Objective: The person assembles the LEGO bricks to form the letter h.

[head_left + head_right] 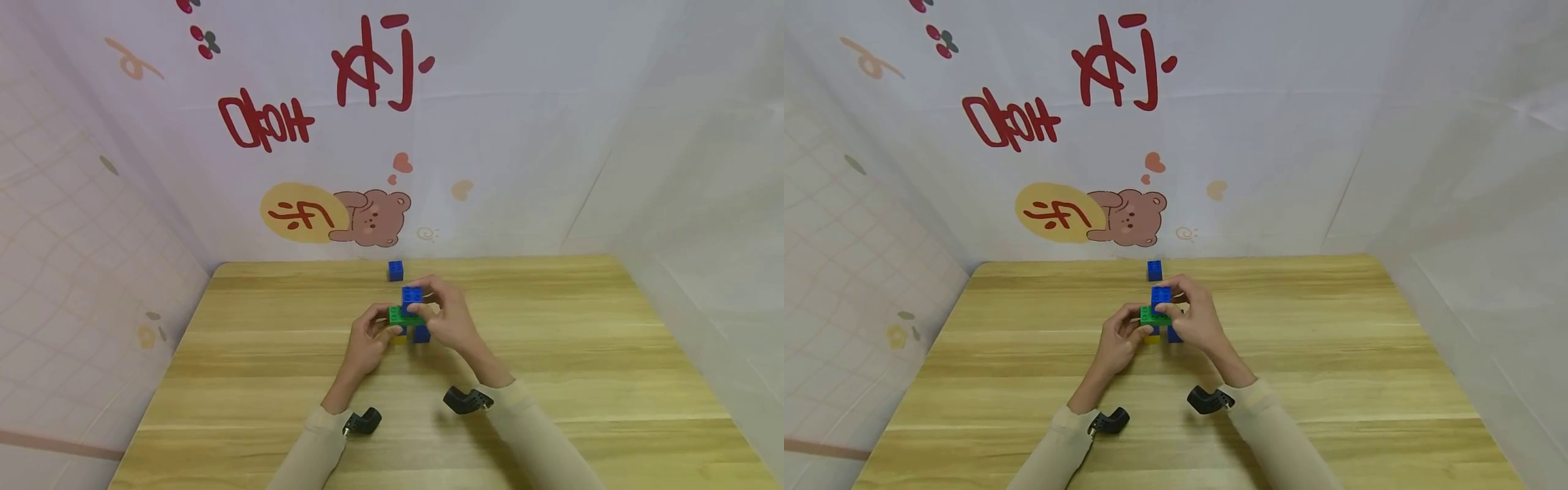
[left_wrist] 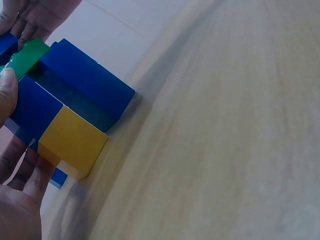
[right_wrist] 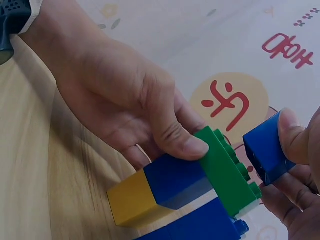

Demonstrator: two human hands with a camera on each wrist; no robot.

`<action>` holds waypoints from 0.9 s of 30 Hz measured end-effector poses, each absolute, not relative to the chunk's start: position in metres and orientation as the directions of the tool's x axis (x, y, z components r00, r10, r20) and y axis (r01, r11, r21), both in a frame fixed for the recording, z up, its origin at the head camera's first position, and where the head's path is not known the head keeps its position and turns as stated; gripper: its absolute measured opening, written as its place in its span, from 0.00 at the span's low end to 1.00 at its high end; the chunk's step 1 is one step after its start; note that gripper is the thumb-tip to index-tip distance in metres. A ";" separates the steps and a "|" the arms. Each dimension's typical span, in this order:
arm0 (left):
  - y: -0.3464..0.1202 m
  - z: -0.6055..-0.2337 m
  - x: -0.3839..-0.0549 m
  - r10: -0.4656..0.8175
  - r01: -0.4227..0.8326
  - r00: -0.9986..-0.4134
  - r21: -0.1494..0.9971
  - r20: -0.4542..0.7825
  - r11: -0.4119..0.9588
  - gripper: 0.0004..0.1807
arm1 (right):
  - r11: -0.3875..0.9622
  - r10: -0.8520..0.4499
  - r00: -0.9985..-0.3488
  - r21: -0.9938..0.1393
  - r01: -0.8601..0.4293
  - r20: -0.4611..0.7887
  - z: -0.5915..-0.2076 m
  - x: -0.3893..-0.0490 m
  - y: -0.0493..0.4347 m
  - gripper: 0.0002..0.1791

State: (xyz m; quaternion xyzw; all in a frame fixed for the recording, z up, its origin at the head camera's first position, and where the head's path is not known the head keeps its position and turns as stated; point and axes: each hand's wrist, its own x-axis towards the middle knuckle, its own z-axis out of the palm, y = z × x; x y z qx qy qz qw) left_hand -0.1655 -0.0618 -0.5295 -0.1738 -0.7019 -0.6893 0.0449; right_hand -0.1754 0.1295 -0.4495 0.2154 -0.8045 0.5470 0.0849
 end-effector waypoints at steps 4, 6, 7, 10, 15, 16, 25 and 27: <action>-0.062 -0.530 -0.165 0.186 0.312 -0.933 0.950 0.307 -0.006 0.18 | 0.310 -0.266 -0.890 -0.841 -0.443 0.370 -0.449 -0.175 0.126 0.17; -0.061 -0.530 -0.165 0.188 0.321 -0.930 0.947 0.317 -0.007 0.18 | 0.314 -0.272 -0.888 -0.838 -0.446 0.370 -0.449 -0.174 0.124 0.17; -0.061 -0.530 -0.165 0.187 0.321 -0.930 0.947 0.317 -0.009 0.18 | 0.317 -0.276 -0.886 -0.835 -0.450 0.373 -0.449 -0.174 0.123 0.17; -0.061 -0.529 -0.165 0.185 0.320 -0.931 0.947 0.316 -0.011 0.18 | 0.322 -0.284 -0.883 -0.830 -0.454 0.373 -0.449 -0.174 0.120 0.17; -0.062 -0.528 -0.165 0.185 0.301 -0.937 0.954 0.298 -0.010 0.19 | 0.324 -0.292 -0.883 -0.830 -0.453 0.368 -0.450 -0.174 0.116 0.17; -0.062 -0.528 -0.165 0.186 0.298 -0.937 0.954 0.295 -0.011 0.19 | 0.326 -0.291 -0.883 -0.829 -0.453 0.368 -0.450 -0.174 0.116 0.17; -0.063 -0.530 -0.166 0.190 0.310 -0.933 0.951 0.307 -0.013 0.18 | 0.285 -0.289 -0.875 -0.838 -0.465 0.387 -0.456 -0.173 0.112 0.16; -0.063 -0.530 -0.166 0.191 0.311 -0.932 0.950 0.308 -0.014 0.18 | 0.288 -0.289 -0.877 -0.839 -0.461 0.383 -0.457 -0.173 0.112 0.16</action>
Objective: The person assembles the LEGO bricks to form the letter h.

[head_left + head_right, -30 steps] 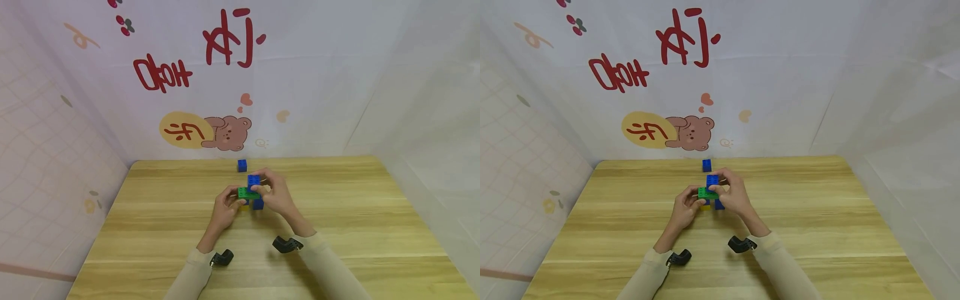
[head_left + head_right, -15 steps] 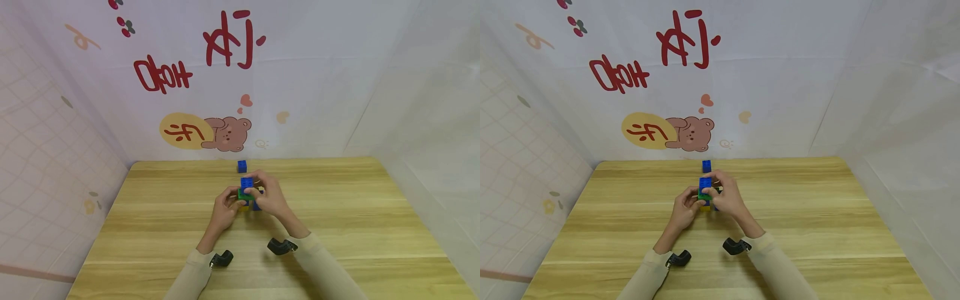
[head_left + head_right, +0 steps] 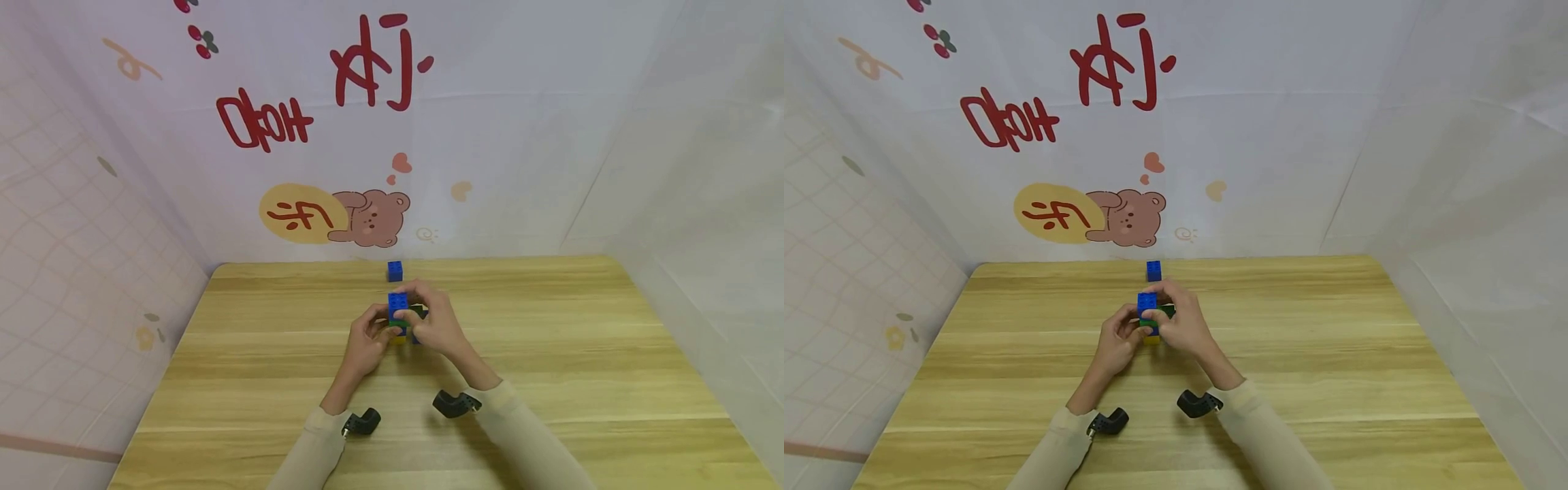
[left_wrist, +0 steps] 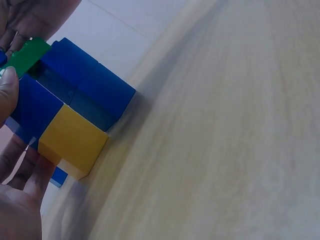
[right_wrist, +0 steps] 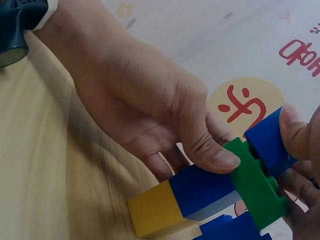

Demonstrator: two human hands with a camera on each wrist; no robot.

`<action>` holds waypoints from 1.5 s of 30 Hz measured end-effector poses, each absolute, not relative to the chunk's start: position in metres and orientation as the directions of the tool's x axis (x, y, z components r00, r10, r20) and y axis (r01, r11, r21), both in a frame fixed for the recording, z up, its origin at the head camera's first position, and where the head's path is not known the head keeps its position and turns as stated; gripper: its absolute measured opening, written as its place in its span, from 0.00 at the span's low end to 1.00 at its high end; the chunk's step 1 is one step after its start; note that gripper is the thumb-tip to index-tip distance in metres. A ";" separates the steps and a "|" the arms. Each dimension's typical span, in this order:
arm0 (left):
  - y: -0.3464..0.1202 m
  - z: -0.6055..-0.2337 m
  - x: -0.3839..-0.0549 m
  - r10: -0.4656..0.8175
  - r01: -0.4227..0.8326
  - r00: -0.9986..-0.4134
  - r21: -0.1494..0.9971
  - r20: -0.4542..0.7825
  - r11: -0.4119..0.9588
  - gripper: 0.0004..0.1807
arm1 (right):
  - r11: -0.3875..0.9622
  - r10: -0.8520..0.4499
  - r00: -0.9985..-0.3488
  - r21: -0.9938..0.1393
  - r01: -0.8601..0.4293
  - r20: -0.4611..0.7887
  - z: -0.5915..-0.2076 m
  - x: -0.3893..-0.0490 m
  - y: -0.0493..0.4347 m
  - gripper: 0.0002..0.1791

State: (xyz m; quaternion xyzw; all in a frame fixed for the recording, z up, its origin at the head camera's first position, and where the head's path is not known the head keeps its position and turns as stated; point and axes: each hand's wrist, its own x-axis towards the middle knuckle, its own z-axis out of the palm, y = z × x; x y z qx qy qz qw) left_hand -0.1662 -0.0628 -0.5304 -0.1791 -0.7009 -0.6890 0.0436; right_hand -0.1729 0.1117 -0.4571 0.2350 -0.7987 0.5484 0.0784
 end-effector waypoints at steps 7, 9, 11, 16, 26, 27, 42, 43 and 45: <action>-0.063 -0.531 -0.166 0.196 0.314 -0.931 0.949 0.308 -0.003 0.17 | 0.329 -0.285 -0.881 -0.825 -0.459 0.377 -0.458 -0.171 0.111 0.17; -0.064 -0.532 -0.166 0.196 0.316 -0.930 0.949 0.311 -0.005 0.17 | 0.326 -0.286 -0.880 -0.825 -0.462 0.380 -0.459 -0.171 0.111 0.17; -0.064 -0.532 -0.166 0.197 0.316 -0.930 0.949 0.311 -0.007 0.18 | 0.323 -0.283 -0.881 -0.828 -0.459 0.378 -0.460 -0.171 0.111 0.17; -0.064 -0.531 -0.166 0.194 0.313 -0.931 0.950 0.308 -0.006 0.18 | 0.334 -0.275 -0.888 -0.829 -0.449 0.370 -0.460 -0.171 0.110 0.16; -0.064 -0.531 -0.165 0.192 0.318 -0.930 0.948 0.312 -0.003 0.17 | 0.354 -0.277 -0.877 -0.807 -0.473 0.393 -0.465 -0.170 0.110 0.17; -0.064 -0.531 -0.165 0.192 0.318 -0.930 0.948 0.313 -0.003 0.17 | 0.358 -0.278 -0.876 -0.804 -0.475 0.393 -0.464 -0.170 0.110 0.17; -0.064 -0.531 -0.165 0.193 0.307 -0.934 0.952 0.300 0.007 0.17 | 0.397 -0.305 -0.858 -0.764 -0.509 0.413 -0.466 -0.169 0.109 0.18; -0.064 -0.531 -0.165 0.195 0.306 -0.934 0.952 0.299 0.006 0.17 | 0.390 -0.304 -0.857 -0.767 -0.510 0.415 -0.466 -0.169 0.110 0.18; -0.064 -0.530 -0.165 0.198 0.305 -0.934 0.952 0.298 0.002 0.17 | 0.380 -0.299 -0.860 -0.775 -0.505 0.414 -0.467 -0.169 0.111 0.18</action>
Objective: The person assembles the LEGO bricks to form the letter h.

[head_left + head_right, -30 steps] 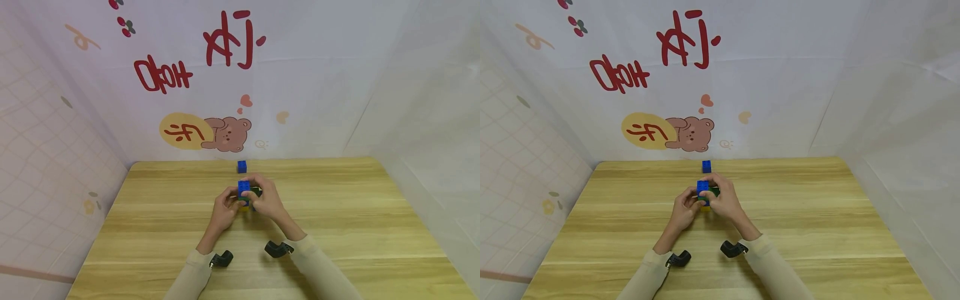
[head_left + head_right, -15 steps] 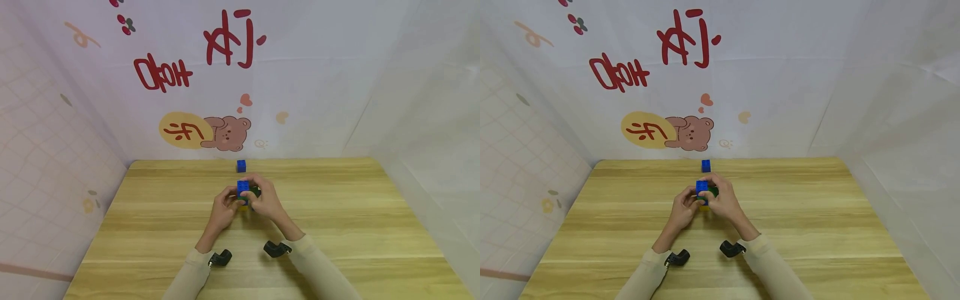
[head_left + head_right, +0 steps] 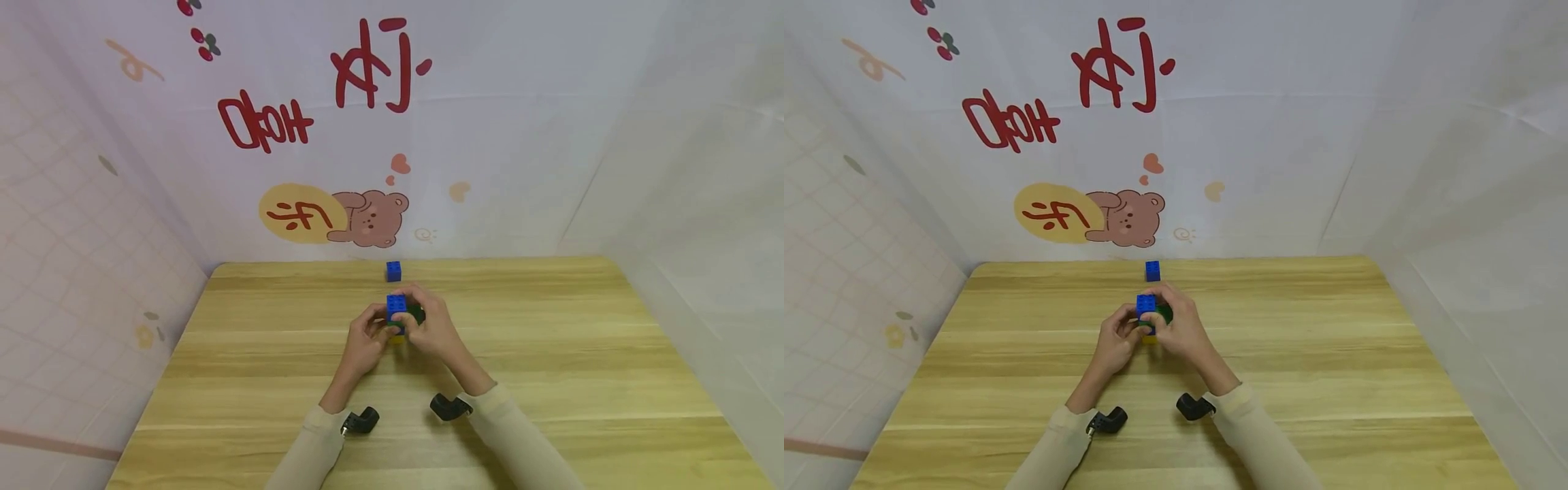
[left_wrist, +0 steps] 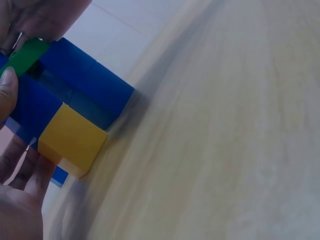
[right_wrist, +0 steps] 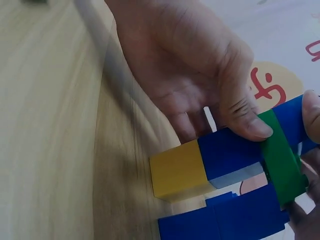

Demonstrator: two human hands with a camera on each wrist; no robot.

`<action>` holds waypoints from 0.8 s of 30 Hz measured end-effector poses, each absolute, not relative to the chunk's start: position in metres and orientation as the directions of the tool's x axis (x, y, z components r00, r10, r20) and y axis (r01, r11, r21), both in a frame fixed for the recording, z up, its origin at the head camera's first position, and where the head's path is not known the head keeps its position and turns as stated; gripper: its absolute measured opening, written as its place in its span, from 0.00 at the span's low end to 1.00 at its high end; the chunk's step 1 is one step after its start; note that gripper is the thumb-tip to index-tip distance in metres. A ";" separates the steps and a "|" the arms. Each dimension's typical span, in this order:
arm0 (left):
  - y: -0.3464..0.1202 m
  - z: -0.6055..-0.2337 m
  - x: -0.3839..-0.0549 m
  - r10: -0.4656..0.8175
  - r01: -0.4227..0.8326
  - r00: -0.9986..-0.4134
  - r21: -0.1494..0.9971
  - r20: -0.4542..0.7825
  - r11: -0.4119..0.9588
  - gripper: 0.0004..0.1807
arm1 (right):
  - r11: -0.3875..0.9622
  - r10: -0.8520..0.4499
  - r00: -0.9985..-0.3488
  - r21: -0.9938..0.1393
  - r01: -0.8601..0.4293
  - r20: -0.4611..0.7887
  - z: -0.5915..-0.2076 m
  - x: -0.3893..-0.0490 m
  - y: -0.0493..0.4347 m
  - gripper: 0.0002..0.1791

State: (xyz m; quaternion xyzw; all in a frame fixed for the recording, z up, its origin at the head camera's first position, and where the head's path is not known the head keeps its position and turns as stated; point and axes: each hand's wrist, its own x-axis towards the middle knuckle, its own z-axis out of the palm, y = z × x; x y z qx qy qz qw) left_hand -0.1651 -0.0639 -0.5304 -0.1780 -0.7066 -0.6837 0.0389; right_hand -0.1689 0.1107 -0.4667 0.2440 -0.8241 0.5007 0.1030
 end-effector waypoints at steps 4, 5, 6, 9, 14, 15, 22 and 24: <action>-0.065 -0.530 -0.165 0.203 0.310 -0.930 0.951 0.305 -0.008 0.18 | 0.364 -0.284 -0.868 -0.792 -0.491 0.408 -0.468 -0.167 0.112 0.19; -0.065 -0.529 -0.166 0.205 0.312 -0.929 0.950 0.307 -0.011 0.19 | 0.361 -0.278 -0.872 -0.798 -0.483 0.402 -0.468 -0.166 0.113 0.20; -0.065 -0.529 -0.166 0.206 0.313 -0.928 0.950 0.309 -0.013 0.19 | 0.359 -0.273 -0.875 -0.801 -0.478 0.400 -0.468 -0.166 0.113 0.21; -0.065 -0.530 -0.165 0.206 0.304 -0.931 0.952 0.301 -0.016 0.19 | 0.353 -0.259 -0.890 -0.821 -0.448 0.374 -0.471 -0.164 0.114 0.24; -0.064 -0.531 -0.164 0.210 0.298 -0.933 0.954 0.294 -0.012 0.18 | 0.361 -0.220 -0.929 -0.860 -0.361 0.298 -0.478 -0.164 0.117 0.24; -0.064 -0.531 -0.164 0.211 0.296 -0.933 0.955 0.291 -0.010 0.18 | 0.363 -0.209 -0.935 -0.865 -0.347 0.288 -0.479 -0.163 0.117 0.24; -0.065 -0.523 -0.164 0.206 0.238 -0.951 0.971 0.229 0.019 0.18 | 0.357 -0.168 -0.945 -0.876 -0.325 0.282 -0.484 -0.164 0.116 0.23; -0.067 -0.520 -0.163 0.207 0.224 -0.955 0.974 0.213 0.029 0.19 | 0.356 -0.167 -0.941 -0.872 -0.336 0.294 -0.484 -0.164 0.115 0.23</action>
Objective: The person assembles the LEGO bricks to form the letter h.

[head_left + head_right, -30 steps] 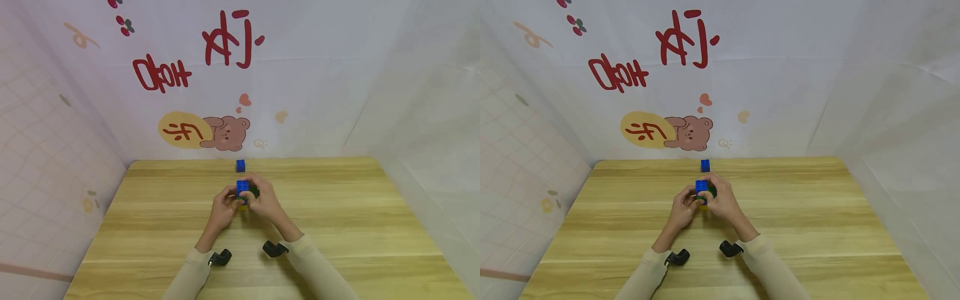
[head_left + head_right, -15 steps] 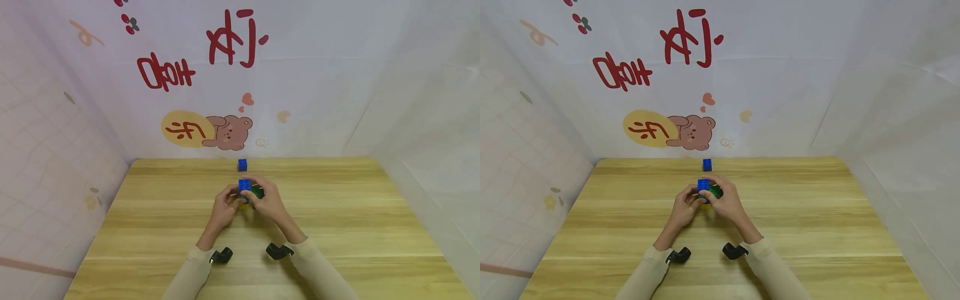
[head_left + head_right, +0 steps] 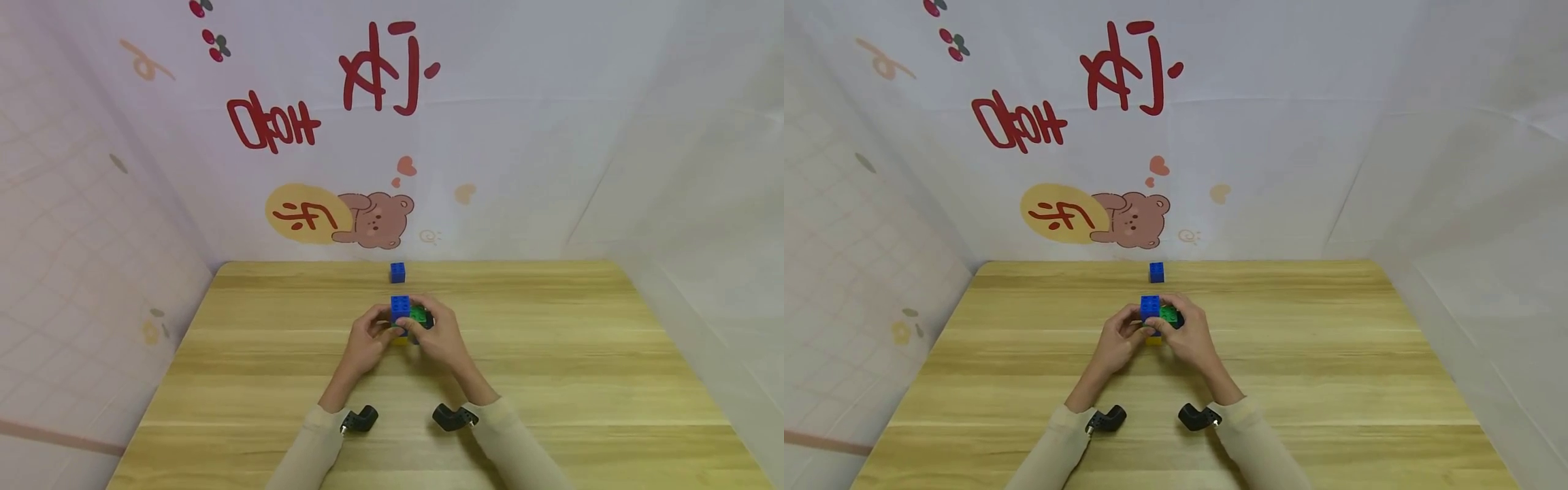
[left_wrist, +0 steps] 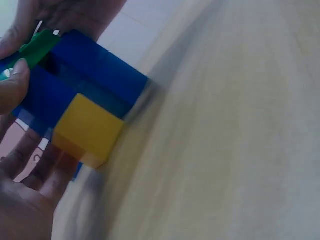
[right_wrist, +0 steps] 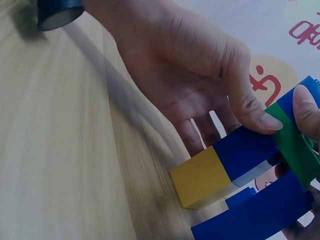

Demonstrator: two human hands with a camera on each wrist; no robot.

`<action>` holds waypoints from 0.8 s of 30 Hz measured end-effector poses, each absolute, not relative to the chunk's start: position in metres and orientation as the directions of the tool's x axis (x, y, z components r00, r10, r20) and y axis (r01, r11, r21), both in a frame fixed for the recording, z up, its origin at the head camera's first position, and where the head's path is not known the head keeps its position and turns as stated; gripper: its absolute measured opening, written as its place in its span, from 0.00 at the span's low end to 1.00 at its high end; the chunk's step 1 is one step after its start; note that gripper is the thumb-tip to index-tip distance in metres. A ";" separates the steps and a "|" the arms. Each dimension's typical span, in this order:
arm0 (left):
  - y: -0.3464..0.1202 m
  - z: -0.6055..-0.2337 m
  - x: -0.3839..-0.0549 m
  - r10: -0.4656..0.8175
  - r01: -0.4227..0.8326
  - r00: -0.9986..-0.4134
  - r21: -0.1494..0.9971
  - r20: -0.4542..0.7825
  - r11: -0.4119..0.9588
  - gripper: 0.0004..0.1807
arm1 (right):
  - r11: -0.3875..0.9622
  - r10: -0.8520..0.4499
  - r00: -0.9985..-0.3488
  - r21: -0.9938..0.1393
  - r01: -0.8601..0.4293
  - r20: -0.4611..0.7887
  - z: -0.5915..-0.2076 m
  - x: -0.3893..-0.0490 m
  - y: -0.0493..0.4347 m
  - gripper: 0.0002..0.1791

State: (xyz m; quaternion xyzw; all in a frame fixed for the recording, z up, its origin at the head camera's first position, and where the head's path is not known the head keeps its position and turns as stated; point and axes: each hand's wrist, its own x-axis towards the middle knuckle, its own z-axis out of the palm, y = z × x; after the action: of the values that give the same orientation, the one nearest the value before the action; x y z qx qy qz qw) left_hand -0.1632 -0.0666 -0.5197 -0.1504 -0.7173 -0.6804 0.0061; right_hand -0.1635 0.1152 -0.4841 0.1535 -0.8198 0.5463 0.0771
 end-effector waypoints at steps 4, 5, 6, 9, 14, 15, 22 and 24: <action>-0.071 -0.516 -0.163 0.240 0.202 -0.953 0.978 0.184 0.054 0.22 | 0.365 -0.164 -0.940 -0.867 -0.339 0.299 -0.486 -0.162 0.115 0.23; -0.073 -0.515 -0.163 0.252 0.199 -0.951 0.978 0.179 0.055 0.24 | 0.365 -0.165 -0.940 -0.867 -0.339 0.298 -0.487 -0.162 0.115 0.23; -0.075 -0.514 -0.163 0.263 0.192 -0.950 0.980 0.170 0.061 0.25 | 0.363 -0.165 -0.940 -0.868 -0.338 0.298 -0.487 -0.161 0.116 0.23; -0.081 -0.512 -0.164 0.290 0.174 -0.946 0.982 0.144 0.078 0.29 | 0.355 -0.167 -0.940 -0.871 -0.339 0.298 -0.488 -0.160 0.117 0.22; -0.090 -0.508 -0.167 0.334 0.142 -0.938 0.980 0.088 0.140 0.33 | 0.338 -0.156 -0.937 -0.874 -0.349 0.313 -0.489 -0.156 0.119 0.23; -0.091 -0.508 -0.168 0.339 0.140 -0.937 0.978 0.081 0.153 0.33 | 0.337 -0.152 -0.937 -0.875 -0.348 0.315 -0.489 -0.156 0.120 0.23; -0.098 -0.506 -0.178 0.291 0.143 -0.954 0.962 0.071 0.232 0.30 | 0.364 -0.135 -0.942 -0.868 -0.337 0.309 -0.491 -0.156 0.126 0.24; -0.099 -0.506 -0.182 0.272 0.136 -0.960 0.960 0.066 0.245 0.31 | 0.374 -0.136 -0.941 -0.863 -0.339 0.310 -0.491 -0.156 0.127 0.24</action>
State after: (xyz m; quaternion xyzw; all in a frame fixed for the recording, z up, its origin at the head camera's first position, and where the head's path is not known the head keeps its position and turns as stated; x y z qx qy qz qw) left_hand -0.1822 -0.0986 -0.5055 -0.1295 -0.7870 -0.6006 -0.0566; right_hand -0.1558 0.1274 -0.4914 0.1441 -0.8236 0.5405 0.0938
